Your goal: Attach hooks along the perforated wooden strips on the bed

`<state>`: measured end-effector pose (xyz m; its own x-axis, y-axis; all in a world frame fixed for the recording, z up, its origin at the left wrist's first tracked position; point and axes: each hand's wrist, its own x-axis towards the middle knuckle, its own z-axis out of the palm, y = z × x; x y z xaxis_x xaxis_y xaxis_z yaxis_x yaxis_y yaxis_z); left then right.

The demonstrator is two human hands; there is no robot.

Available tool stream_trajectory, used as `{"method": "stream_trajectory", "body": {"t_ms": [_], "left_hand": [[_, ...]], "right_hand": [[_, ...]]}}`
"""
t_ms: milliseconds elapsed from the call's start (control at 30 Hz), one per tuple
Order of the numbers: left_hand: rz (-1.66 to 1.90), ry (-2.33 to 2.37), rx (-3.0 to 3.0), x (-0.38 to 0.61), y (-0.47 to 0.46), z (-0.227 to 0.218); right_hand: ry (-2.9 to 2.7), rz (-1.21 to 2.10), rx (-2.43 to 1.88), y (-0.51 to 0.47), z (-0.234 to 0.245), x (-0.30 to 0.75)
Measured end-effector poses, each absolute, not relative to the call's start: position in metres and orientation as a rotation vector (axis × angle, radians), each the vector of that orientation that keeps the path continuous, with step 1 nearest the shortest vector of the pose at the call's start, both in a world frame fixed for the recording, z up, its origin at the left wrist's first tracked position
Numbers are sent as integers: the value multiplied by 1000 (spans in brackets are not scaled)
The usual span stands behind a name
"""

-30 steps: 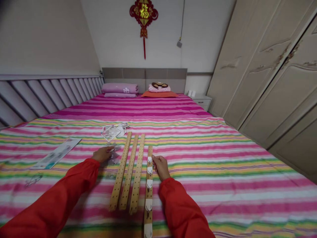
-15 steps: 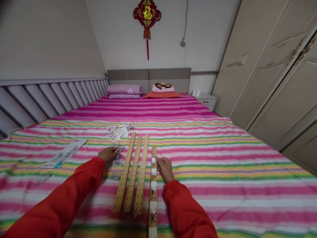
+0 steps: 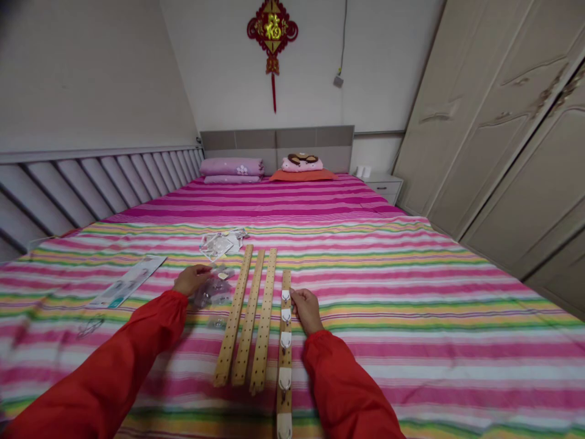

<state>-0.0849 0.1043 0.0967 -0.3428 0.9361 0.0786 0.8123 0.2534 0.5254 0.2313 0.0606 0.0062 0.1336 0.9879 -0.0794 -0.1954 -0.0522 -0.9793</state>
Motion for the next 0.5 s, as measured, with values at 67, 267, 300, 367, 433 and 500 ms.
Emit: {"method": "stream_trajectory", "body": {"t_ms": [67,267,300,367,433,500], "left_hand": [[673,2232,1663,-80,104,96],[519,2259,1783,-63,107,93],[464,2259,1828,-61,108,92],[380,2249,1897,-59,109,90],[369,2246,1916,-57,111,88],[439,2258,1887,-57,113,85]], "right_hand": [[-932,1235,-1176,60,6,231],[-935,1233,-1172,60,8,232],[-935,1234,-1174,60,8,232],[-931,1235,-1174,61,7,232],[-924,1243,-1170,61,6,232],[-917,1256,-1166,62,4,232]]}}
